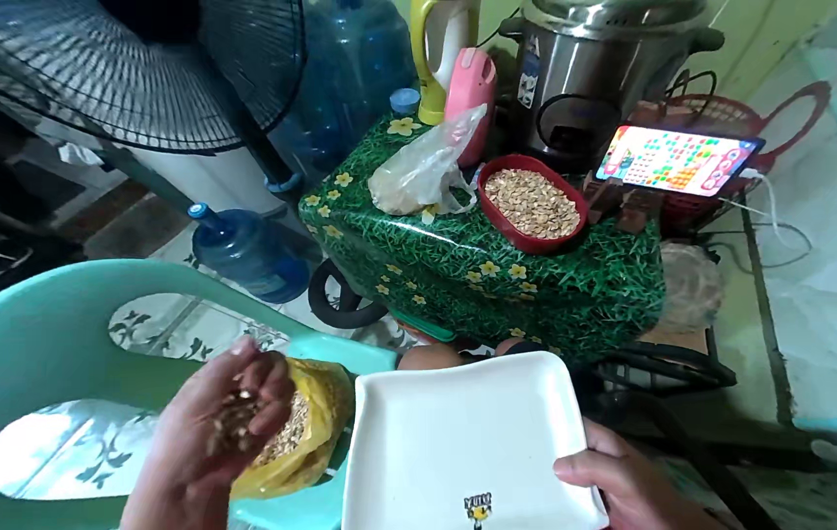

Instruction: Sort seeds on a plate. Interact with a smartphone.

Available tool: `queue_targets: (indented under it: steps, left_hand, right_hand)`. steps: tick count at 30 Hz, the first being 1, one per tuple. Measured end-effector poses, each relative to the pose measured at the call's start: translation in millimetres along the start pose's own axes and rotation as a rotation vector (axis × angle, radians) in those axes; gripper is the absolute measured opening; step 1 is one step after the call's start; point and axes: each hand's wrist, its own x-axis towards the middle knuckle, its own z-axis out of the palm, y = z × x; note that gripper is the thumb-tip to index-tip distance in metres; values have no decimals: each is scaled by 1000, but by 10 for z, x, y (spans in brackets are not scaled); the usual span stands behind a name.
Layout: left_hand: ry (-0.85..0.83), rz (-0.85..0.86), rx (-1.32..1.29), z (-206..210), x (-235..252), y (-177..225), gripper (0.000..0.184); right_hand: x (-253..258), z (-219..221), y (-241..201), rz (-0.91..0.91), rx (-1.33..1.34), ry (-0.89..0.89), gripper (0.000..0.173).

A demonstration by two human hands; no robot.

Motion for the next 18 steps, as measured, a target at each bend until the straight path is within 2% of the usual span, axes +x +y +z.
queue_targets:
  steps: [4,6,9,12,15,18]
  left_hand:
    - [-176,72,366,884,-44,44,37]
    - [-295,184,567,1152,-21,-66,34]
    - [-408,465,949,1454,22,-276,36]
    - [-422,660,1227,1695,17,-440,37]
    - [-420,846,1393,1873,29,-552,32]
    - [-487,945,1454,1985,49,-614,27]
  right_hand:
    - [-45,-25,6,-23,14,-7,33]
    - [-73,-48,5,-35,18,-19,34]
    - [-134,-81,-15,-54,13,-14,33]
    - [-189,-131,-22,-72,18,2,32]
    - [-223,-195,-20,-92,29,23,31]
    - [-252,-256,-30,-103,33,48,30]
